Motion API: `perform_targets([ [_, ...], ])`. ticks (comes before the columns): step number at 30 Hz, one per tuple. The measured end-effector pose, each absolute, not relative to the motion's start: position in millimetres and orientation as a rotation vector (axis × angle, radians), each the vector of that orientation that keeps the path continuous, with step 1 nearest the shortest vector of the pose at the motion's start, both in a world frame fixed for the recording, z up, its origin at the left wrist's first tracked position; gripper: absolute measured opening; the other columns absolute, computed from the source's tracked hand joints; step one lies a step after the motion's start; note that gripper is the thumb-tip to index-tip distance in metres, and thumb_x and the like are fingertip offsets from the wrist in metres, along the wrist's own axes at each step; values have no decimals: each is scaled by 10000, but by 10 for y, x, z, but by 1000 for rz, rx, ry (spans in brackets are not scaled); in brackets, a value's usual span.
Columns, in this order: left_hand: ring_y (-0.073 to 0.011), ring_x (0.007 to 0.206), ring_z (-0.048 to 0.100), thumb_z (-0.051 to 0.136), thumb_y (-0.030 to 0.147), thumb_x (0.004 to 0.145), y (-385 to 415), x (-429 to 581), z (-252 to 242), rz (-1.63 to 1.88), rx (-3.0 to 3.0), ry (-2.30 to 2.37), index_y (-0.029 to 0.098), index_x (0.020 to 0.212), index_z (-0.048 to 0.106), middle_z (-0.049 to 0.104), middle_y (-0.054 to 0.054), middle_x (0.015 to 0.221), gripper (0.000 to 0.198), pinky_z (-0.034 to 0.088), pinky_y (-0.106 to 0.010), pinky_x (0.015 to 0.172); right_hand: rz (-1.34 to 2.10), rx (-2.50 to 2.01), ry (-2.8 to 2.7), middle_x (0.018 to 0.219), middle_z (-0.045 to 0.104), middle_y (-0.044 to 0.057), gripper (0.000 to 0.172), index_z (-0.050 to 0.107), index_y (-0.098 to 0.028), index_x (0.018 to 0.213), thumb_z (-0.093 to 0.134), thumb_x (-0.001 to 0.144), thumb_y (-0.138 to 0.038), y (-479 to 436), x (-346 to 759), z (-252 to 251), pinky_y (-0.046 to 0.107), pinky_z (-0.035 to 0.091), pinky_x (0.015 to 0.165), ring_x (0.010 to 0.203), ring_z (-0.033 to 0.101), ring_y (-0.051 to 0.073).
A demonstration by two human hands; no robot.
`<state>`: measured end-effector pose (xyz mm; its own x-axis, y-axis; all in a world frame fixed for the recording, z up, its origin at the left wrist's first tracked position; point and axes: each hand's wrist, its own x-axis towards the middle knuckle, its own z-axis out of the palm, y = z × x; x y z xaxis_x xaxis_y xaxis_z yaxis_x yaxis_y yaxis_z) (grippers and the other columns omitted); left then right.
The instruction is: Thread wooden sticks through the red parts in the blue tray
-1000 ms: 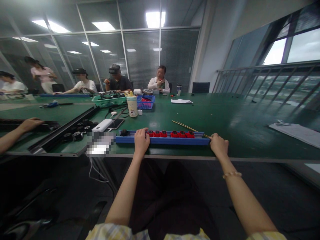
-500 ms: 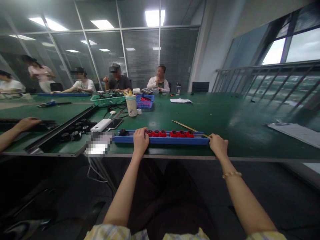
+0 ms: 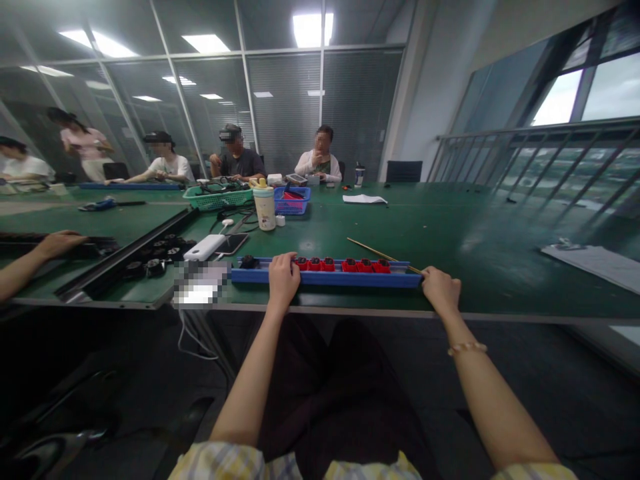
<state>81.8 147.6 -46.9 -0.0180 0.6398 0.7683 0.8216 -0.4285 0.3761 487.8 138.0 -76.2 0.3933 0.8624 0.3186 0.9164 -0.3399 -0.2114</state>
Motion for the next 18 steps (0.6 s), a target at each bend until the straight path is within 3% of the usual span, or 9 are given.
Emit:
perform_targets([
  [18, -263, 1042, 572, 455, 143, 867, 1477, 813, -469, -1416, -2066, -1580, 173, 1074, 627, 684, -94, 1073, 271, 456, -416, 949, -135, -2186, -1164, 932, 705, 161, 357, 712, -162, 1055, 413, 901, -283, 1409, 4951, -764, 402, 319, 828, 915, 602, 295],
])
